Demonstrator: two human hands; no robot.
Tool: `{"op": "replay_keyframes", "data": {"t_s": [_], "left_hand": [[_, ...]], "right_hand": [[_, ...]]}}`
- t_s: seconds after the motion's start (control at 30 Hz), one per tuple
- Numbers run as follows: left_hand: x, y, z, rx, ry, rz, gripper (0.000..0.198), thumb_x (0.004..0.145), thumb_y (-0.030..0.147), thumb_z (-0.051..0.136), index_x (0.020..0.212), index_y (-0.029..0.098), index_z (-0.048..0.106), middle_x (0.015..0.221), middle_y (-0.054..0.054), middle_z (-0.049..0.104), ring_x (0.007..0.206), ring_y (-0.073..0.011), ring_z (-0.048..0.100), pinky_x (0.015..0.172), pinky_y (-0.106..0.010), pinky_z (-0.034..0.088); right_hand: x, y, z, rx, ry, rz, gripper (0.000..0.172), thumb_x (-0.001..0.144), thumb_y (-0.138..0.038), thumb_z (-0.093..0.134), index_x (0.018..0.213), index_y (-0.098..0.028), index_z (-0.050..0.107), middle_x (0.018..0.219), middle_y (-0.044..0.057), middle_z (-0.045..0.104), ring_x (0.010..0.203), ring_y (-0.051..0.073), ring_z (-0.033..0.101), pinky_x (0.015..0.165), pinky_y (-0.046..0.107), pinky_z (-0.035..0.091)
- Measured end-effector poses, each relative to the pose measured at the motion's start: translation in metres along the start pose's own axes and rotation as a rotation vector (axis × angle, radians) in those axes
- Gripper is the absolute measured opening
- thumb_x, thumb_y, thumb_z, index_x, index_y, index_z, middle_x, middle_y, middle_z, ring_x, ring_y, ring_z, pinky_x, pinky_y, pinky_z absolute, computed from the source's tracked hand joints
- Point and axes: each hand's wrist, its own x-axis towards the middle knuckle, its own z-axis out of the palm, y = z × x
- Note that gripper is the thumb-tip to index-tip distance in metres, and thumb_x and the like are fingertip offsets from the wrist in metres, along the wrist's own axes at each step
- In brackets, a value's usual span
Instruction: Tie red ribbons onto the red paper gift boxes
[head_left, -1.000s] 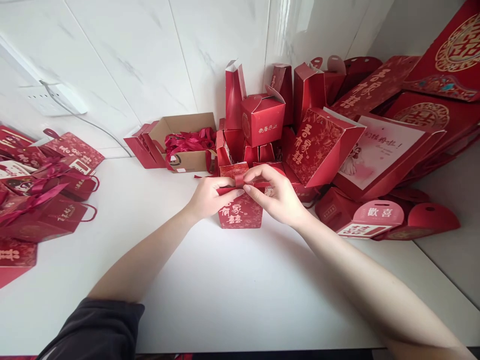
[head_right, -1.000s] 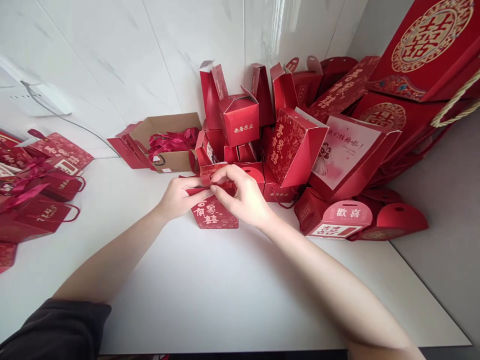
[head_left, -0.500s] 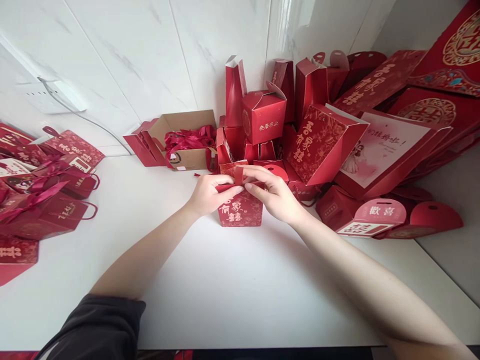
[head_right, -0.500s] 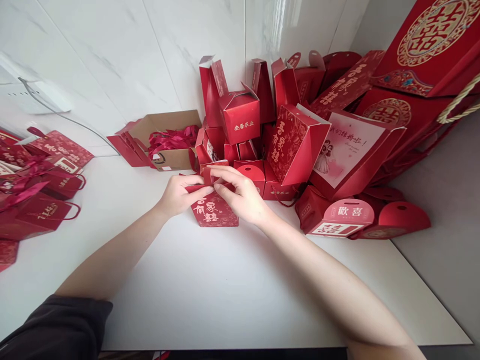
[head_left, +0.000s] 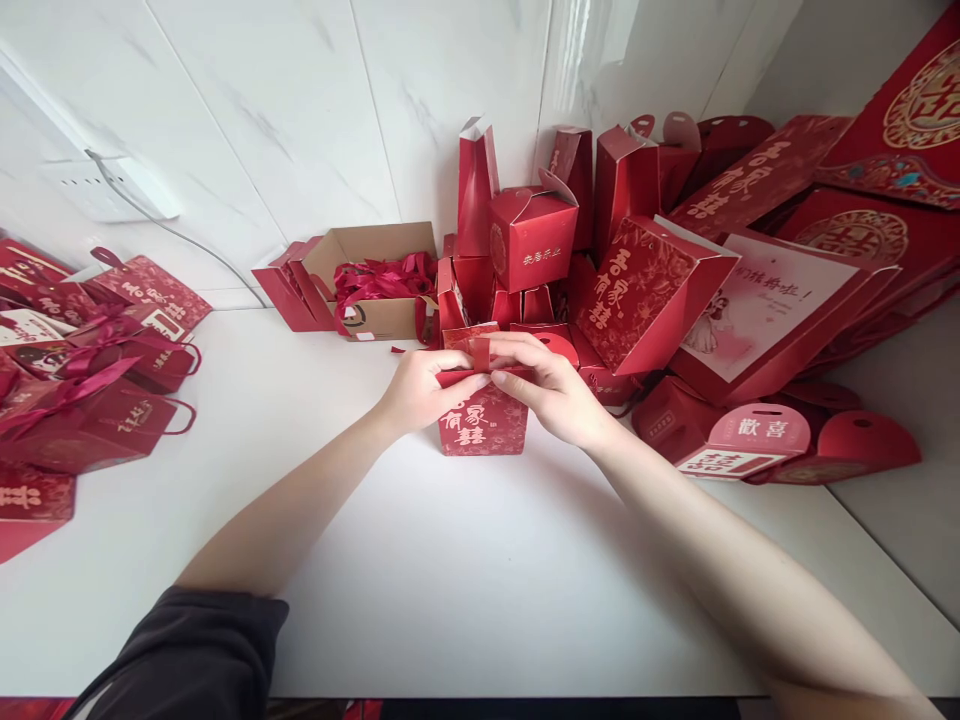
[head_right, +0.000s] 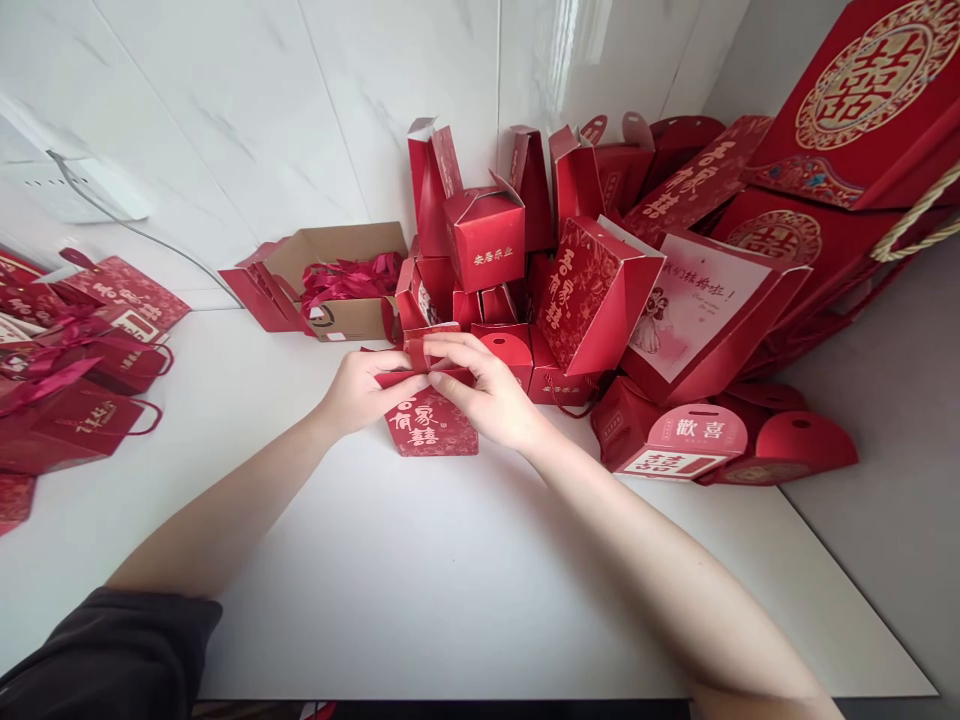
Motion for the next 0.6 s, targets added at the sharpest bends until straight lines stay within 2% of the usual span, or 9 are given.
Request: {"op": "replay_keyframes", "data": {"t_s": [0.07,0.17,0.3,0.47,0.6], "left_hand": [[0.001,0.002,-0.002,-0.075,-0.042,-0.007,0.024,0.083,0.036,0.068,0.095,0.016,0.076,0.098,-0.006,0.076,0.091,-0.0212,0.070,0.082,-0.030,0.054],[0.001,0.006,-0.007,-0.099,-0.092,-0.017,0.026,0.082,0.036,0.069,0.098,0.016,0.076,0.100,-0.007,0.077,0.093,-0.0221,0.071,0.085,-0.031,0.055],[0.001,0.008,-0.012,-0.015,-0.096,-0.028,0.023,0.083,0.035,0.067,0.092,0.016,0.075,0.094,-0.006,0.076,0.088,-0.0210,0.070,0.083,-0.031,0.055],[0.003,0.006,-0.017,0.126,-0.091,0.059,0.018,0.085,0.032,0.063,0.087,0.016,0.072,0.088,-0.004,0.075,0.080,-0.0177,0.068,0.076,-0.028,0.052],[0.003,0.006,-0.022,0.257,-0.131,0.125,0.018,0.086,0.032,0.061,0.082,0.018,0.071,0.078,-0.002,0.073,0.071,-0.0162,0.064,0.067,-0.027,0.046]], "right_hand": [[0.001,-0.002,-0.002,0.014,-0.020,-0.003,0.023,0.095,-0.026,0.056,0.115,-0.028,0.067,0.125,0.005,0.061,0.123,0.021,0.054,0.111,0.045,0.039],[0.001,-0.005,-0.003,0.032,-0.029,0.016,0.016,0.095,-0.027,0.055,0.105,-0.025,0.067,0.114,0.005,0.063,0.112,0.020,0.058,0.102,0.040,0.045],[0.001,-0.004,-0.001,0.062,0.025,0.072,0.009,0.091,-0.030,0.060,0.094,-0.022,0.057,0.096,0.003,0.061,0.090,0.017,0.060,0.083,0.033,0.050],[0.000,-0.003,0.001,-0.105,0.018,0.105,0.012,0.088,-0.028,0.063,0.095,-0.021,0.056,0.096,0.002,0.063,0.089,0.018,0.059,0.080,0.032,0.048],[-0.002,-0.005,0.003,-0.233,-0.016,0.131,0.010,0.092,-0.031,0.056,0.088,-0.021,0.057,0.085,0.000,0.063,0.075,0.016,0.057,0.072,0.030,0.045]]}}
